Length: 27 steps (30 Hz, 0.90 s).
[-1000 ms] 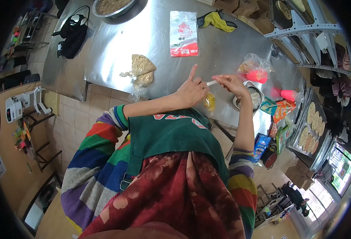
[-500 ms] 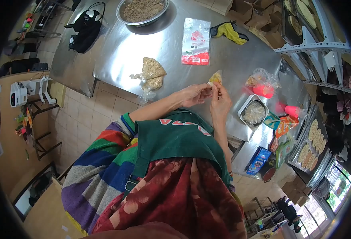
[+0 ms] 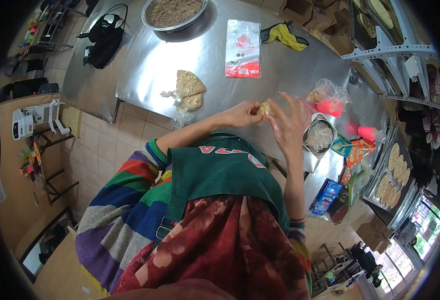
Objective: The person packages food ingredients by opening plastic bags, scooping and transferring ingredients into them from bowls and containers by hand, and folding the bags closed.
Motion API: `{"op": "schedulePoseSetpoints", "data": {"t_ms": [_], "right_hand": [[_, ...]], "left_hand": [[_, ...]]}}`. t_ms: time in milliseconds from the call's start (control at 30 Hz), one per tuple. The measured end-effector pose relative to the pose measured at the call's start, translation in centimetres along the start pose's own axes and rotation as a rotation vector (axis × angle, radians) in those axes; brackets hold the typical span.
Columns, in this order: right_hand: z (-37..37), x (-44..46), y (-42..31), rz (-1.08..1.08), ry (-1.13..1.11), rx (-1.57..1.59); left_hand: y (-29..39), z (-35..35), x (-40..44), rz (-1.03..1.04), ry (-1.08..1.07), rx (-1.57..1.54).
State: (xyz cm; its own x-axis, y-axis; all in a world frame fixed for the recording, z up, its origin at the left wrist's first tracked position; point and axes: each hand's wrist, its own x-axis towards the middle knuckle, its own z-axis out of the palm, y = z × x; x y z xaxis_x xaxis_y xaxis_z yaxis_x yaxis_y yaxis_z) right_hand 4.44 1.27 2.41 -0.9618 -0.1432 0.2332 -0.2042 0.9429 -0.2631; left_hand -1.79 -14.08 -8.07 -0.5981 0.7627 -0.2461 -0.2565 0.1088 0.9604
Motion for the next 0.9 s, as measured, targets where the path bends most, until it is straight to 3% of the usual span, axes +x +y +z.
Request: {"op": "schedulePoseSetpoints", "data": {"t_ms": [33,133,333,633,767,833,900], "right_hand": [[-0.5,0.2,-0.1,-0.085,-0.075,-0.051],[-0.4,-0.4,1.0,0.029,-0.392,0.25],[-0.5,-1.1,0.9,-0.059,-0.411,0.324],[-0.1,-1.0,0.3,-0.103,-0.182,0.24],[0.6,-1.5,-0.1,0.148,-0.111,0.377],[2.1,-2.2,0.4,0.273,-0.075,0.438],[3.1,-2.6,0.6,0.363,-0.044,0.567]], "left_hand": [[0.1,0.1,-0.3,0.012,-0.027,0.097],[0.4,-0.5,-1.2,0.058,-0.123,0.146],[2.0,-1.3,-3.5,0.025,-0.229,0.082],[2.6,-0.1,-4.5,0.222,-0.053,0.097],[4.2,-0.1,-4.7,0.319,0.029,0.226],[3.5,-0.2,-3.8,0.488,0.108,0.418],[3.8,-0.3,-3.5,0.502,0.143,0.565]]}}
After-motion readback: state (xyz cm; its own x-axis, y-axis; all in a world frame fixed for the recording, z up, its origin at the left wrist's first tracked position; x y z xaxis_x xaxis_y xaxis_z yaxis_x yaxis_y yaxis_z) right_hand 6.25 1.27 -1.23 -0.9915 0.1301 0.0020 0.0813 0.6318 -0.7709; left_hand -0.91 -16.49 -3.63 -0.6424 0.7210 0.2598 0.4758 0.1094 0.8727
